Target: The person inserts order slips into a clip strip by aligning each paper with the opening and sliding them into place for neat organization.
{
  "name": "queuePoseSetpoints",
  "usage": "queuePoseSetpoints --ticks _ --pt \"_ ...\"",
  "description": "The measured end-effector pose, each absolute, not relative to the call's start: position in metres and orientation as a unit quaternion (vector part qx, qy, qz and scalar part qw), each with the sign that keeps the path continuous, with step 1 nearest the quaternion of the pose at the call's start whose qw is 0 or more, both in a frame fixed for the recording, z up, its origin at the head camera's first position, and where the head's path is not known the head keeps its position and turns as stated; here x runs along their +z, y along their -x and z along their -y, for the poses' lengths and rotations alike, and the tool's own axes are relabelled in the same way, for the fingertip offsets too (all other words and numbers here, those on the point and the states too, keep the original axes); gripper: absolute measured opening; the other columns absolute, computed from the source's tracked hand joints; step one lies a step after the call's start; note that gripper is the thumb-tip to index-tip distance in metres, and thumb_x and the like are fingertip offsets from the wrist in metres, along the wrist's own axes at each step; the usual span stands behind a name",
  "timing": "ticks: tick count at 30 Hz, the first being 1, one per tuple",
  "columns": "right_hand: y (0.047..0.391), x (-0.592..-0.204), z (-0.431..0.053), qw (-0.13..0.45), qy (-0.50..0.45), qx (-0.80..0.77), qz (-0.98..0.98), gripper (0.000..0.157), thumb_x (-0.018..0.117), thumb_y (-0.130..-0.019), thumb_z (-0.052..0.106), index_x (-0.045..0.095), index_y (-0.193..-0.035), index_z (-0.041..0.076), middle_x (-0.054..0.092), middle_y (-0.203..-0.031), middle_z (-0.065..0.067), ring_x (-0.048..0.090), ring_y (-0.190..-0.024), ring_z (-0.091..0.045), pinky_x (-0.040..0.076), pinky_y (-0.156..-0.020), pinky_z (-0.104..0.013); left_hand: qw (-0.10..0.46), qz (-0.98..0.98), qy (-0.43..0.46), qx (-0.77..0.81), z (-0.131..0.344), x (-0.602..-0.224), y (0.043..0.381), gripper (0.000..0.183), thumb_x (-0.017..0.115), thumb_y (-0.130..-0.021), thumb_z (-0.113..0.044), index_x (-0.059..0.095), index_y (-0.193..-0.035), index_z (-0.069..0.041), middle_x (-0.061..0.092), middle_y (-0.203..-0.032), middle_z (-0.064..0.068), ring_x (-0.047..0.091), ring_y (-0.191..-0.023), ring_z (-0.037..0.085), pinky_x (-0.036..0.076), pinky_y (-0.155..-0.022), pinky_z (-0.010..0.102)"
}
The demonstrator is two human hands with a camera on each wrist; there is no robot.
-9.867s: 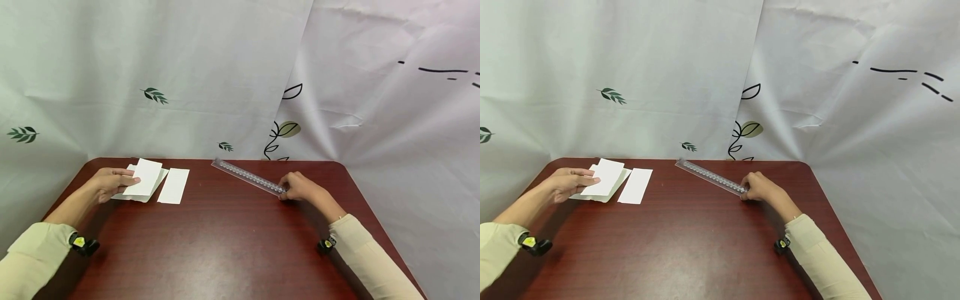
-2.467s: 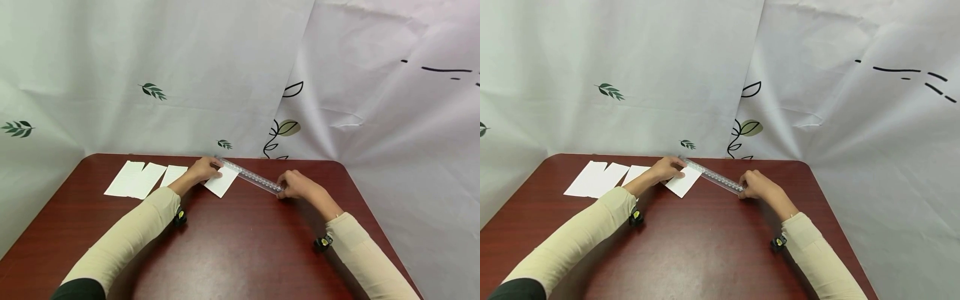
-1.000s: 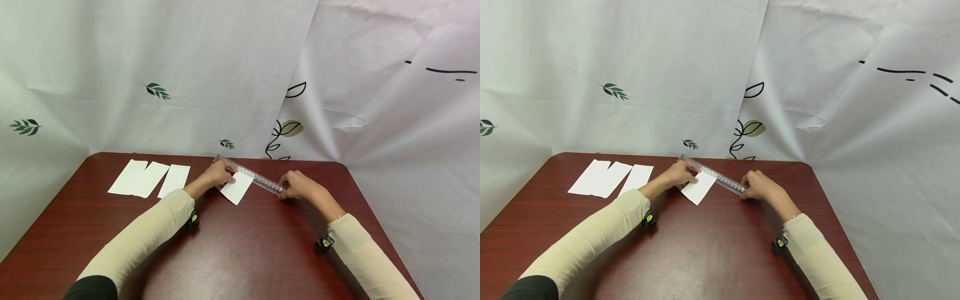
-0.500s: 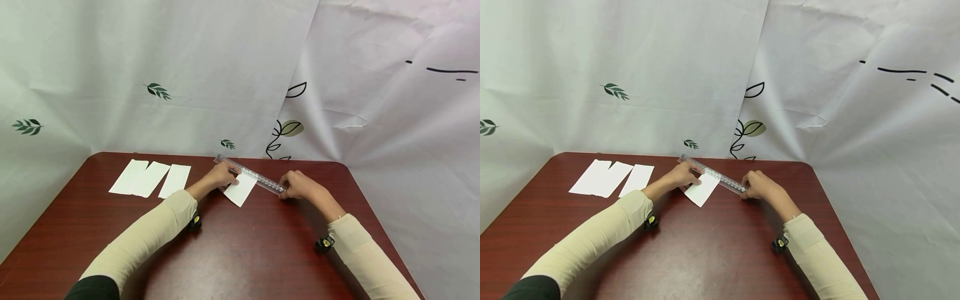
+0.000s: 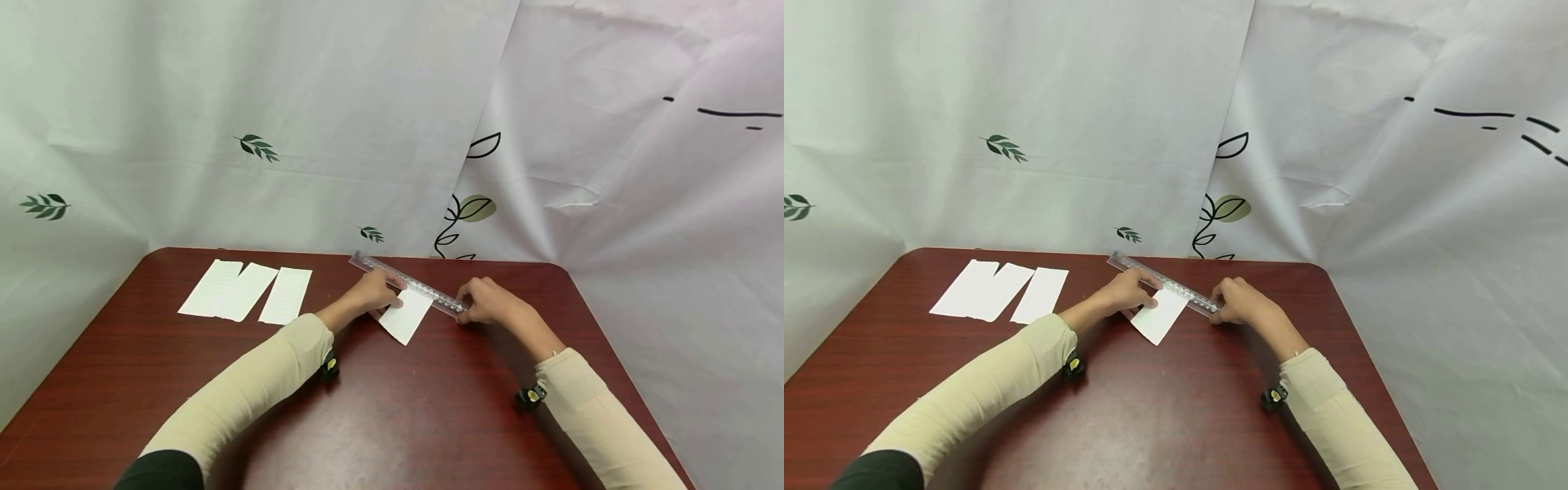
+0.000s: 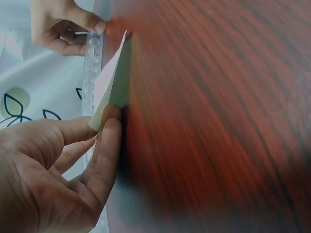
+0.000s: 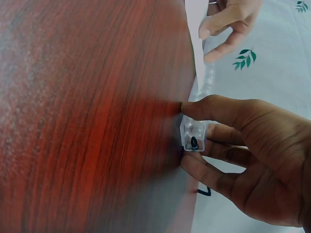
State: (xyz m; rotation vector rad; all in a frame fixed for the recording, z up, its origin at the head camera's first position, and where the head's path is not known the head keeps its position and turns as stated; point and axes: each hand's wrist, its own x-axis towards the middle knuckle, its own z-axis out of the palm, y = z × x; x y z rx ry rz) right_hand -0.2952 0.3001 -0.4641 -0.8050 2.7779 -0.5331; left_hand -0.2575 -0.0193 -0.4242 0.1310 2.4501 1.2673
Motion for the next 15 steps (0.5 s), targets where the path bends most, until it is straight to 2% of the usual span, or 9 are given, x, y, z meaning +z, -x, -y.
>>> queuePoseSetpoints --ticks 3,5,7,15 --pt "0.292 -0.458 -0.297 0.115 0.268 -0.172 -0.941 0.037 0.098 -0.085 0.033 0.085 -0.109 0.009 0.078 -0.094 -0.006 0.065 -0.081 -0.021 0.055 -0.071 -0.034 0.189 -0.872 -0.045 0.448 0.016 -0.425 0.256 0.037 0.082 -0.1 -0.003 0.078 -0.135 -0.011 0.075 -0.112 0.019 0.065 -0.064 0.017 0.063 -0.055 0.032" --pt "0.294 -0.465 -0.3 0.095 0.279 -0.178 -0.939 0.035 0.098 -0.084 0.034 0.085 -0.106 0.009 0.076 -0.091 -0.005 0.063 -0.079 -0.019 0.052 -0.068 -0.032 0.19 -0.872 -0.044 0.448 0.014 -0.426 0.256 0.037 0.082 -0.1 -0.004 0.078 -0.136 -0.011 0.075 -0.111 0.018 0.065 -0.064 0.017 0.063 -0.055 0.032" --pt "0.292 -0.46 -0.298 0.113 0.266 -0.168 -0.942 0.038 0.098 -0.086 0.035 0.085 -0.11 0.009 0.078 -0.095 -0.006 0.065 -0.083 -0.022 0.056 -0.072 -0.035 0.19 -0.873 -0.042 0.447 0.013 -0.427 0.256 0.037 0.082 -0.1 -0.004 0.078 -0.136 -0.011 0.074 -0.112 0.018 0.064 -0.064 0.017 0.063 -0.055 0.032" --pt "0.301 -0.473 -0.303 0.09 0.268 -0.175 -0.943 0.036 0.1 -0.081 0.036 0.085 -0.104 0.013 0.077 -0.091 -0.001 0.065 -0.079 -0.015 0.053 -0.069 -0.029 0.188 -0.873 -0.047 0.448 0.007 -0.428 0.254 0.036 0.083 -0.099 -0.005 0.079 -0.134 -0.011 0.076 -0.108 0.016 0.066 -0.063 0.018 0.063 -0.054 0.032"
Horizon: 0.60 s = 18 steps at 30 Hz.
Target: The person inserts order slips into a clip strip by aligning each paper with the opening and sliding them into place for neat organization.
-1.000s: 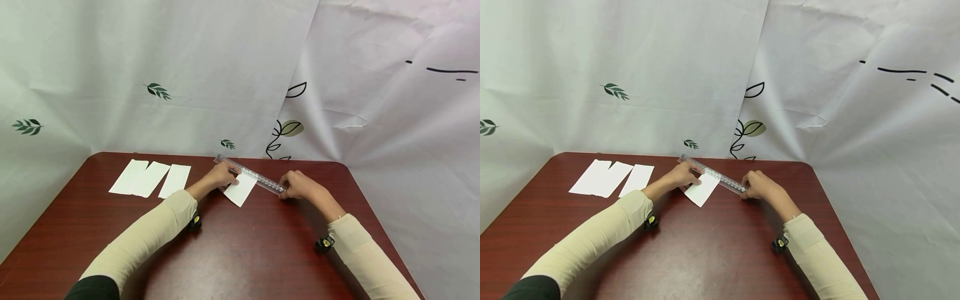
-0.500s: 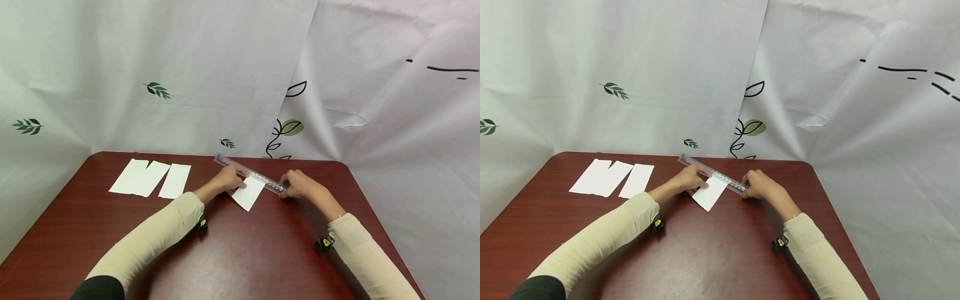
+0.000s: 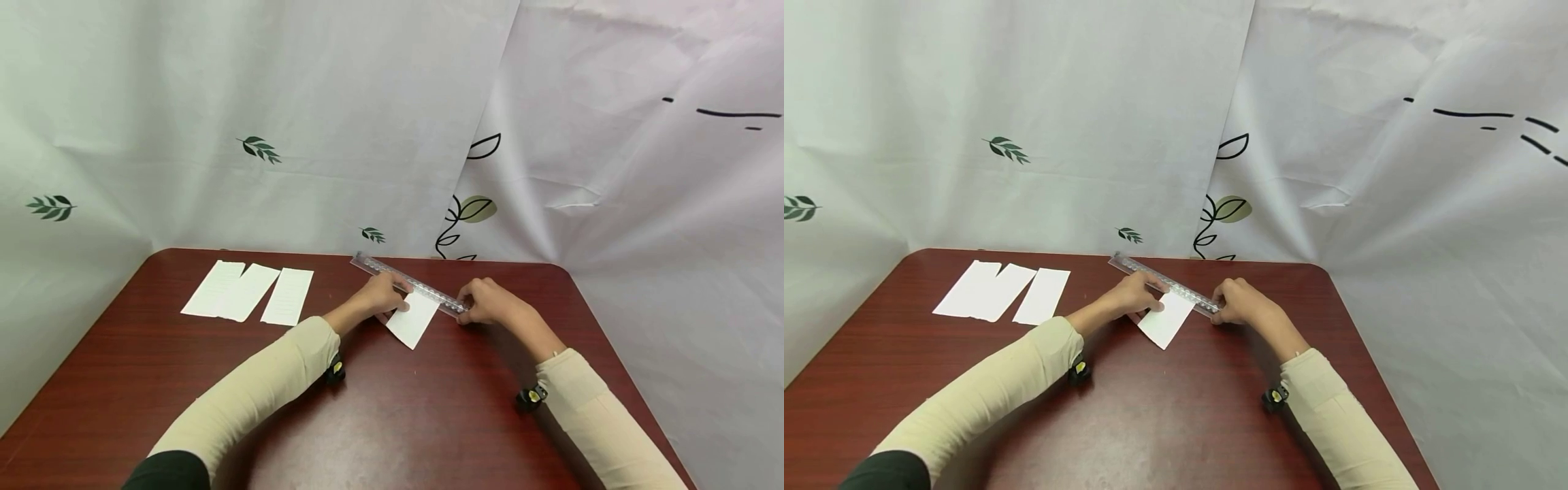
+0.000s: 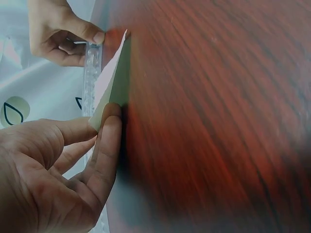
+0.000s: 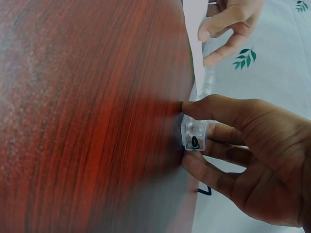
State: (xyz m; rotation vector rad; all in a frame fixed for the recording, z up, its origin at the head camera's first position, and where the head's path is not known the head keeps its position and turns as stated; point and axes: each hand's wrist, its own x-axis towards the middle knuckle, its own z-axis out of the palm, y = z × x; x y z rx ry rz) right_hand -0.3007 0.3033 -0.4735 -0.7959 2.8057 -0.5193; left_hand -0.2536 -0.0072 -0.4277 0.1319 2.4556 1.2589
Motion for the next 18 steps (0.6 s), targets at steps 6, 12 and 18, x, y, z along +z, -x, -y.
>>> queuePoseSetpoints --ticks 6,12,18 --pt "0.284 -0.454 -0.295 0.085 0.282 -0.175 -0.939 0.03 0.097 -0.083 0.031 0.085 -0.102 0.011 0.076 -0.088 -0.002 0.063 -0.08 -0.019 0.054 -0.072 -0.033 0.19 -0.873 -0.058 0.444 0.0 -0.428 0.25 0.037 0.083 -0.099 -0.005 0.079 -0.135 -0.011 0.076 -0.106 0.015 0.067 -0.062 0.017 0.062 -0.053 0.032" --pt "0.276 -0.436 -0.288 0.105 0.268 -0.178 -0.941 0.03 0.096 -0.085 0.028 0.085 -0.104 0.008 0.077 -0.09 -0.004 0.065 -0.081 -0.019 0.056 -0.074 -0.034 0.191 -0.87 -0.057 0.451 -0.002 -0.428 0.249 0.037 0.083 -0.099 -0.004 0.079 -0.135 -0.011 0.075 -0.108 0.016 0.066 -0.063 0.018 0.062 -0.053 0.032" --pt "0.291 -0.457 -0.296 0.103 0.267 -0.172 -0.943 0.033 0.097 -0.084 0.033 0.086 -0.105 0.011 0.078 -0.091 -0.003 0.066 -0.083 -0.02 0.057 -0.075 -0.035 0.19 -0.869 -0.056 0.453 -0.005 -0.426 0.245 0.037 0.083 -0.099 -0.003 0.079 -0.135 -0.011 0.075 -0.104 0.015 0.065 -0.059 0.017 0.062 -0.051 0.032"
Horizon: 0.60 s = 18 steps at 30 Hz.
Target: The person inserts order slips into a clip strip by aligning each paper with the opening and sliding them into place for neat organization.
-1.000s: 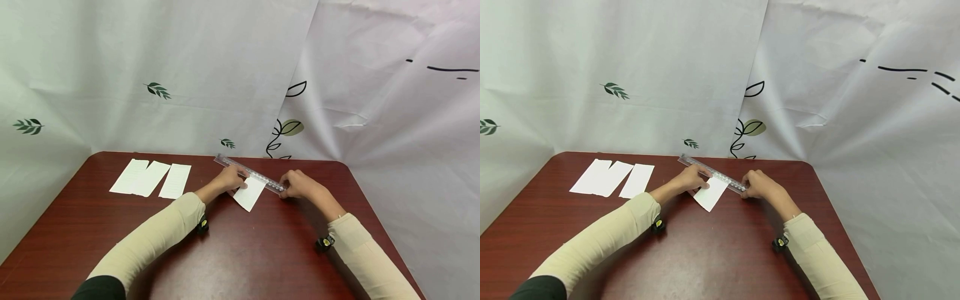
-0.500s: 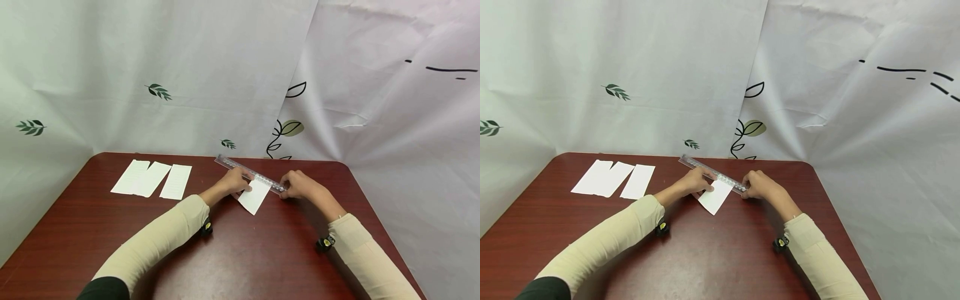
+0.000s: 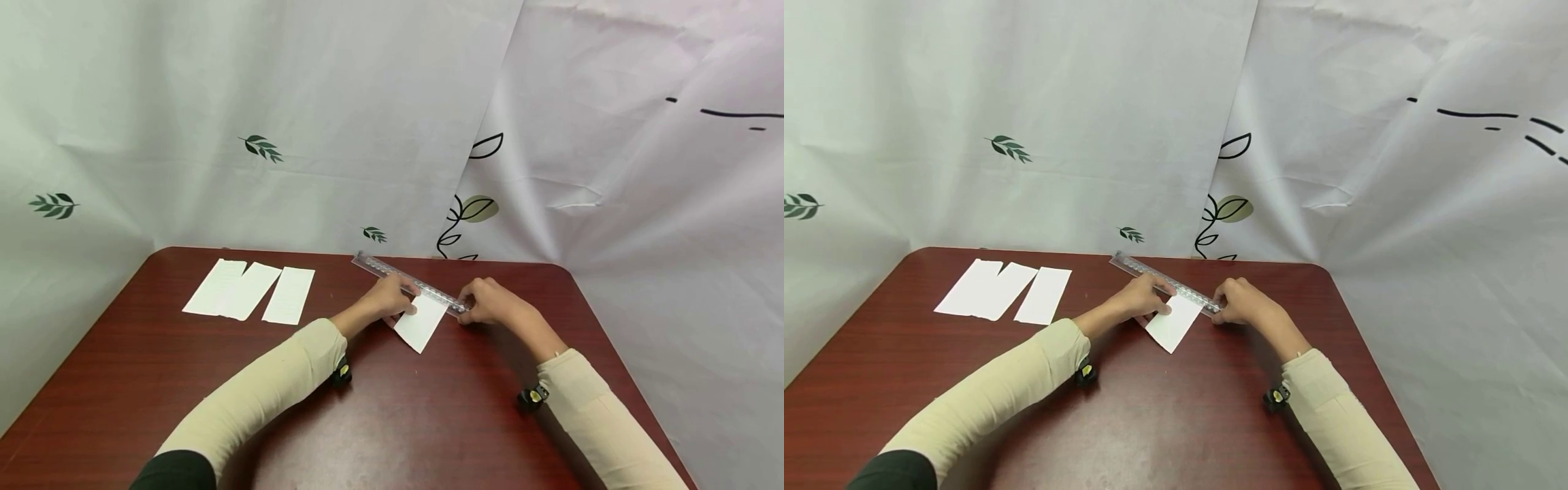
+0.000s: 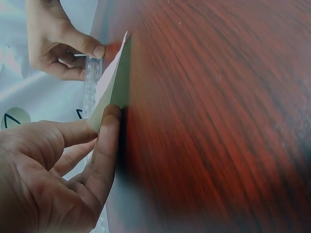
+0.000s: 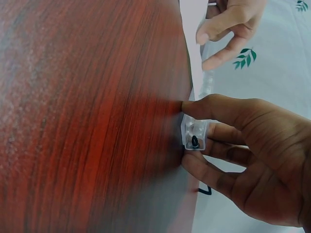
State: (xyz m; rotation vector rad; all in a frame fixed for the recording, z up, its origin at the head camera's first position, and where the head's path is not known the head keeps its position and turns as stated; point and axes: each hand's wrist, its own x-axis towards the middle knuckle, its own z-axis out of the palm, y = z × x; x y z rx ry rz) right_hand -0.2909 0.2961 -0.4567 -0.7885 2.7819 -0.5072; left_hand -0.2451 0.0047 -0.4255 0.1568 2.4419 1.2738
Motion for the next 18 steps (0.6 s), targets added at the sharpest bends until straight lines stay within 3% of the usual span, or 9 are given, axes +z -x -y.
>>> queuePoseSetpoints --ticks 6,10,13,18 --pt "0.313 -0.489 -0.307 0.093 0.252 -0.162 -0.949 0.032 0.101 -0.078 0.042 0.086 -0.1 0.024 0.077 -0.086 0.009 0.068 -0.079 -0.011 0.057 -0.073 -0.029 0.197 -0.862 -0.065 0.463 -0.013 -0.425 0.241 0.039 0.082 -0.099 -0.001 0.078 -0.137 -0.009 0.076 -0.108 0.017 0.067 -0.057 0.019 0.063 -0.051 0.034" --pt "0.307 -0.484 -0.305 0.085 0.267 -0.171 -0.945 0.032 0.1 -0.079 0.036 0.086 -0.102 0.018 0.077 -0.087 0.006 0.067 -0.08 -0.012 0.056 -0.072 -0.028 0.195 -0.859 -0.069 0.468 -0.017 -0.425 0.239 0.04 0.082 -0.098 0.001 0.078 -0.137 -0.009 0.077 -0.117 0.019 0.067 -0.058 0.02 0.063 -0.052 0.036" --pt "0.298 -0.471 -0.302 0.092 0.278 -0.176 -0.94 0.033 0.097 -0.084 0.032 0.085 -0.105 0.011 0.077 -0.09 0.0 0.066 -0.08 -0.016 0.055 -0.071 -0.031 0.196 -0.859 -0.069 0.468 -0.02 -0.424 0.237 0.039 0.083 -0.098 0.001 0.078 -0.135 -0.008 0.075 -0.114 0.019 0.066 -0.057 0.02 0.063 -0.051 0.036" --pt "0.29 -0.454 -0.298 0.104 0.281 -0.185 -0.936 0.032 0.096 -0.086 0.032 0.085 -0.105 0.009 0.077 -0.09 -0.003 0.065 -0.08 -0.019 0.055 -0.072 -0.033 0.193 -0.865 -0.06 0.459 -0.024 -0.424 0.236 0.038 0.082 -0.097 0.002 0.078 -0.133 -0.008 0.074 -0.116 0.02 0.065 -0.055 0.019 0.062 -0.049 0.034"
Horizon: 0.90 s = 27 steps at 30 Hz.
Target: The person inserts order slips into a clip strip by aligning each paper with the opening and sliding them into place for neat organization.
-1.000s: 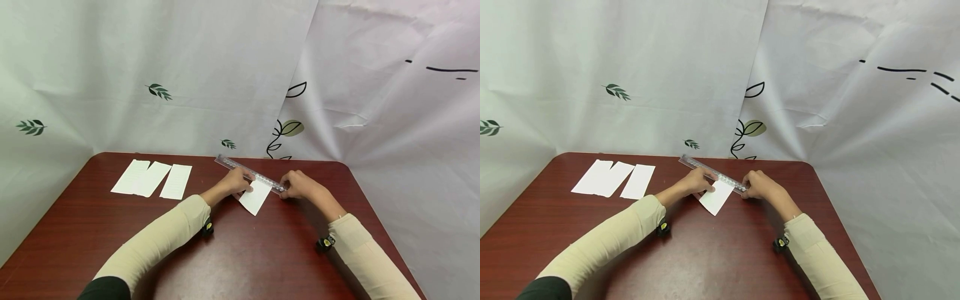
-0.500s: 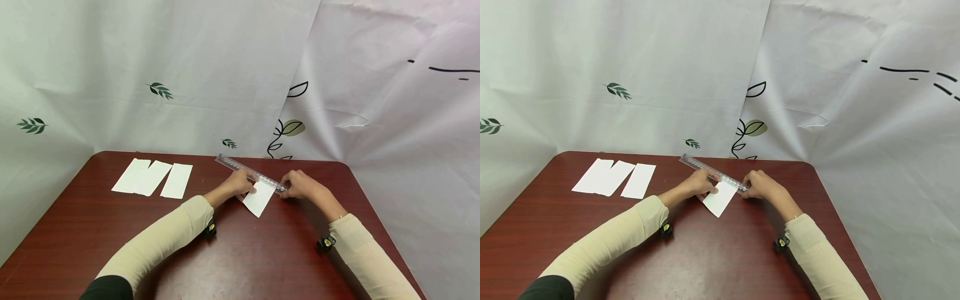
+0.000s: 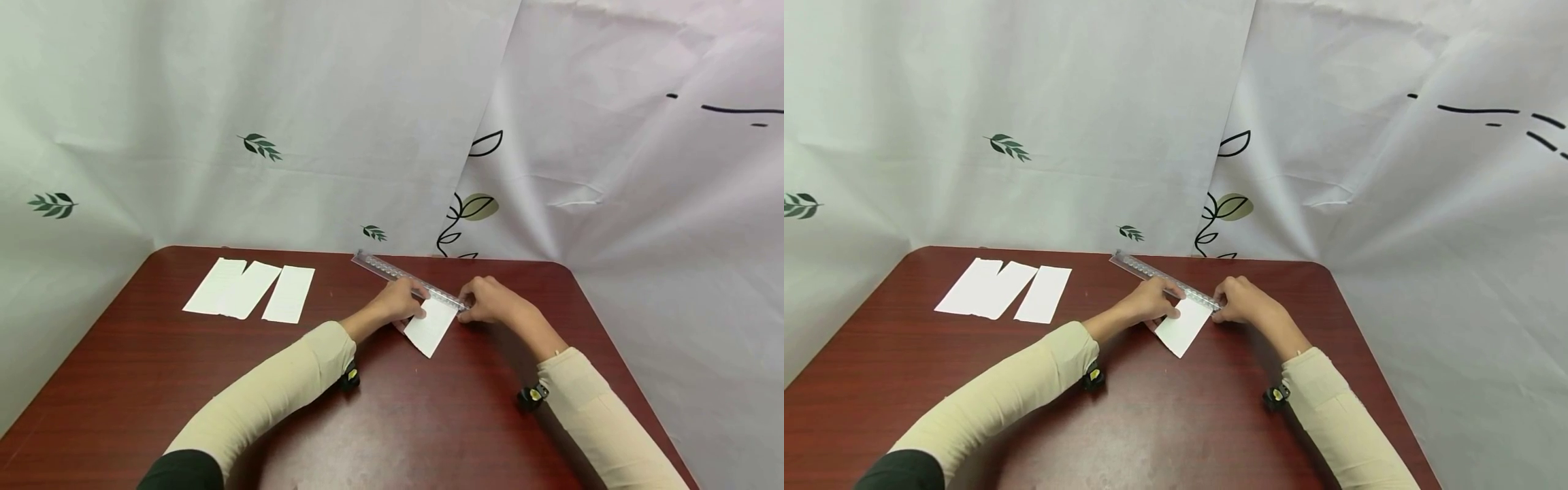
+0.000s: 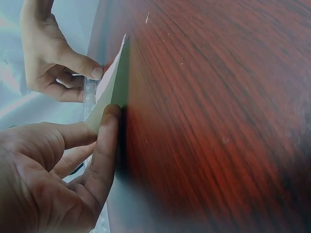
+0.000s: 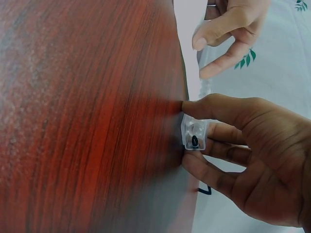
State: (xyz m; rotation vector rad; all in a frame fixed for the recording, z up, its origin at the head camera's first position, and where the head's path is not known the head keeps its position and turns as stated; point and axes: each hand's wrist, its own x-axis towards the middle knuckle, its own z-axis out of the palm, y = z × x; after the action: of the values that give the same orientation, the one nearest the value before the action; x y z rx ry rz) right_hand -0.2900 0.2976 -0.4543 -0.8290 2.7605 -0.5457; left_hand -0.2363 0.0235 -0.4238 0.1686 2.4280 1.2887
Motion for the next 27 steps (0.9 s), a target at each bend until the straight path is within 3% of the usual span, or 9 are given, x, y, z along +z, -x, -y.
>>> queuePoseSetpoints --ticks 4,9,17,22,27 --pt "0.279 -0.439 -0.291 0.107 0.283 -0.19 -0.934 0.03 0.096 -0.083 0.03 0.085 -0.103 0.01 0.078 -0.089 -0.001 0.065 -0.08 -0.017 0.056 -0.074 -0.032 0.191 -0.866 -0.058 0.458 -0.026 -0.425 0.237 0.038 0.082 -0.097 0.003 0.079 -0.133 -0.008 0.072 -0.126 0.022 0.066 -0.057 0.02 0.063 -0.05 0.035" --pt "0.269 -0.423 -0.283 0.11 0.271 -0.186 -0.938 0.024 0.093 -0.081 0.02 0.085 -0.101 0.007 0.078 -0.087 -0.003 0.065 -0.077 -0.018 0.056 -0.072 -0.034 0.203 -0.858 -0.069 0.467 -0.027 -0.432 0.241 0.037 0.083 -0.096 0.0 0.08 -0.132 -0.011 0.076 -0.111 0.018 0.07 -0.055 0.023 0.065 -0.052 0.04" --pt "0.305 -0.474 -0.305 0.096 0.274 -0.179 -0.94 0.029 0.096 -0.081 0.029 0.086 -0.103 0.013 0.079 -0.09 0.001 0.064 -0.077 -0.015 0.054 -0.068 -0.03 0.214 -0.851 -0.067 0.475 -0.028 -0.453 0.258 0.039 0.086 -0.094 -0.003 0.08 -0.13 -0.016 0.076 -0.096 0.014 0.07 -0.053 0.027 0.066 -0.052 0.045" --pt "0.31 -0.483 -0.308 0.105 0.265 -0.167 -0.944 0.03 0.097 -0.081 0.034 0.087 -0.104 0.019 0.079 -0.091 0.006 0.066 -0.079 -0.013 0.055 -0.07 -0.03 0.204 -0.858 -0.071 0.467 -0.028 -0.439 0.245 0.039 0.083 -0.096 -0.001 0.079 -0.133 -0.011 0.076 -0.103 0.02 0.07 -0.054 0.026 0.064 -0.049 0.043" --pt "0.304 -0.475 -0.307 0.108 0.28 -0.165 -0.94 0.031 0.097 -0.082 0.031 0.086 -0.106 0.015 0.079 -0.091 0.004 0.064 -0.078 -0.014 0.054 -0.07 -0.031 0.195 -0.861 -0.074 0.465 -0.027 -0.428 0.235 0.039 0.082 -0.096 0.0 0.079 -0.134 -0.01 0.073 -0.106 0.02 0.068 -0.054 0.023 0.062 -0.047 0.039"
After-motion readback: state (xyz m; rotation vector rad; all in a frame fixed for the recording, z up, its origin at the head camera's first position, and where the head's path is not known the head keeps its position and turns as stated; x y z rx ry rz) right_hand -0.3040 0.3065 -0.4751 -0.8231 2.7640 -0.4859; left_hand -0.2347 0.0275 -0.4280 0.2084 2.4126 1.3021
